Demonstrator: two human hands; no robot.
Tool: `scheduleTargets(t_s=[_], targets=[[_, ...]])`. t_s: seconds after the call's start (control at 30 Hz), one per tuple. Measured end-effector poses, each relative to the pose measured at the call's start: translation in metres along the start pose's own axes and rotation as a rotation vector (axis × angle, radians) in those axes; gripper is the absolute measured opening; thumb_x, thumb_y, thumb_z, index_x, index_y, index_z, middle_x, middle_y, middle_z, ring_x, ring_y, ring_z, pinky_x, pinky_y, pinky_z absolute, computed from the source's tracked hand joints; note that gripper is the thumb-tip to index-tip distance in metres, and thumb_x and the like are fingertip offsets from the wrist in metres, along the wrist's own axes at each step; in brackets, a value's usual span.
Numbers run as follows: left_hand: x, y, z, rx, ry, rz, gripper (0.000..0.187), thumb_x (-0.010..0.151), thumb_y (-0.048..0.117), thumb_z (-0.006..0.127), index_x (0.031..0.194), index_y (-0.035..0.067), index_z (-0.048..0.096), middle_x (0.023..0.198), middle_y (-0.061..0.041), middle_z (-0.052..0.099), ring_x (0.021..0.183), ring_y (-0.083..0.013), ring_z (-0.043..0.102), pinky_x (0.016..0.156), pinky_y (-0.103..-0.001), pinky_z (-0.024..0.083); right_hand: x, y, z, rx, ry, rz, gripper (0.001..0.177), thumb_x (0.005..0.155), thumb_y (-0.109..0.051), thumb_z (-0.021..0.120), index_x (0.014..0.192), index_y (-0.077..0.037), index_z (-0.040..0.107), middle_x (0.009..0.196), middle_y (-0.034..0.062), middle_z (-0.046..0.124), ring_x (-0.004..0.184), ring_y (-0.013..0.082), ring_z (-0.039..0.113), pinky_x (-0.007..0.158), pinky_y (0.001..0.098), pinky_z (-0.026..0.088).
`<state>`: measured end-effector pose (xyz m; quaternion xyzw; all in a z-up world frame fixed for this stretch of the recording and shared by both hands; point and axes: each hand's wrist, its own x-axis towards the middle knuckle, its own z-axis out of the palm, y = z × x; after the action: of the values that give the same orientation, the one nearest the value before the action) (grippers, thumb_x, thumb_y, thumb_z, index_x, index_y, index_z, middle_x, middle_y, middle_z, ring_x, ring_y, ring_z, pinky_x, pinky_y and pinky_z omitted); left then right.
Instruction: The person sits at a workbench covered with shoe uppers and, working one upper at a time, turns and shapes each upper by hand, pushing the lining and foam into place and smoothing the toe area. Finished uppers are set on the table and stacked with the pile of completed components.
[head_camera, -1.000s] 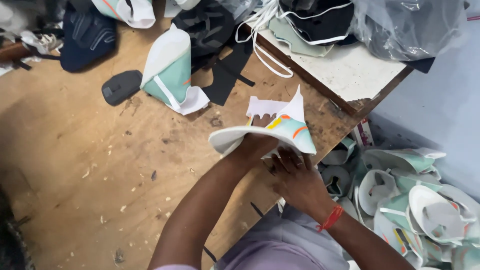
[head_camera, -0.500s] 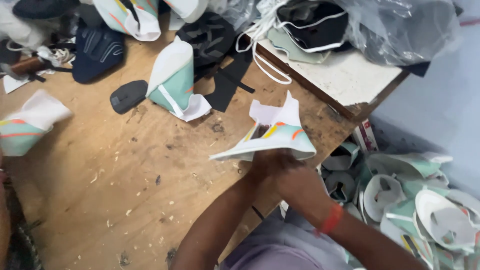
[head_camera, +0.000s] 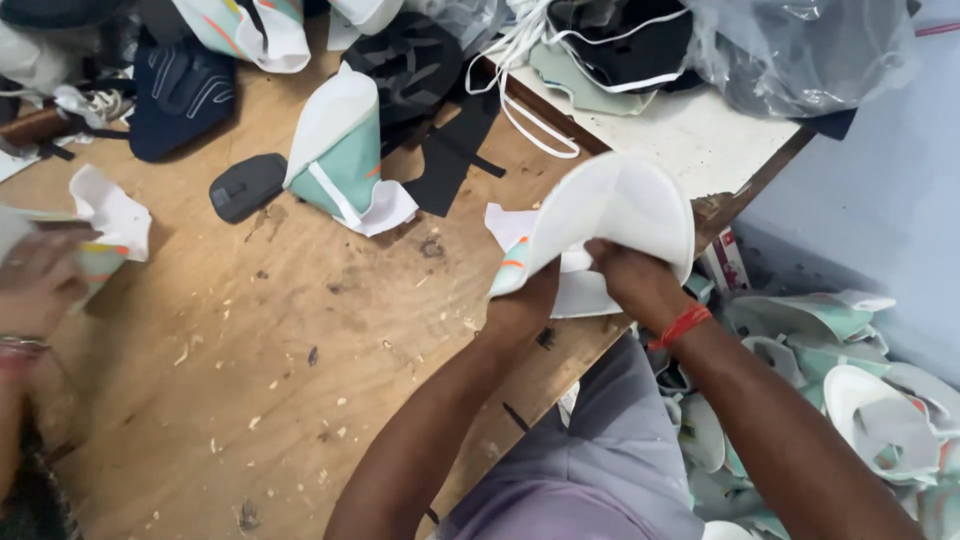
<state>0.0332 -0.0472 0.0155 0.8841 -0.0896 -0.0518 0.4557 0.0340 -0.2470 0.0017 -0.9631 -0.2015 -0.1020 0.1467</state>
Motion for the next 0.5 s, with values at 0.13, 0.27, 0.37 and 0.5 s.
scheduleTargets(t_s=[0.13,0.27,0.37,0.5], targets=[[0.0,-0.023,0.018,0.211,0.005,0.095,0.031,0.109,0.023,0.048,0.134,0.007,0.058,0.136,-0.017,0.064,0.131,-0.0349,0.058,0.112,-0.043,0.045,0.002,0.001,-0.008,0.044,-0.184,0.109,0.033,0.1,-0.015,0.05,0.127,-0.004,0.065,0.124,0.0224,0.068,0.119,0.0389,0.063,0.103,0.0475,0.047],[-0.009,-0.047,0.028,-0.023,0.077,0.211,0.043,0.102,0.018,0.052,0.142,0.004,0.05,0.137,-0.021,0.059,0.131,-0.0385,0.054,0.108,-0.043,0.043,0.004,-0.01,-0.018,0.05,-0.215,0.08,0.033,0.095,-0.019,0.057,0.121,-0.003,0.067,0.119,0.021,0.07,0.114,0.0388,0.063,0.1,0.048,0.048],[-0.019,-0.041,0.021,-0.071,0.056,0.293,0.047,0.1,0.017,0.053,0.143,0.001,0.049,0.139,-0.022,0.057,0.133,-0.039,0.052,0.111,-0.043,0.042,0.001,-0.011,-0.003,0.033,-0.233,0.15,0.033,0.095,-0.026,0.06,0.118,-0.004,0.068,0.117,0.0209,0.07,0.114,0.0385,0.064,0.098,0.0487,0.048],[-0.022,-0.024,0.008,0.0,-0.123,0.212,0.04,0.106,0.022,0.05,0.143,0.007,0.056,0.14,-0.018,0.061,0.134,-0.0351,0.056,0.114,-0.043,0.045,-0.004,-0.017,0.008,-0.058,-0.106,0.229,0.034,0.093,-0.03,0.067,0.11,-0.001,0.07,0.113,0.0226,0.07,0.109,0.0409,0.064,0.092,0.0522,0.049]])
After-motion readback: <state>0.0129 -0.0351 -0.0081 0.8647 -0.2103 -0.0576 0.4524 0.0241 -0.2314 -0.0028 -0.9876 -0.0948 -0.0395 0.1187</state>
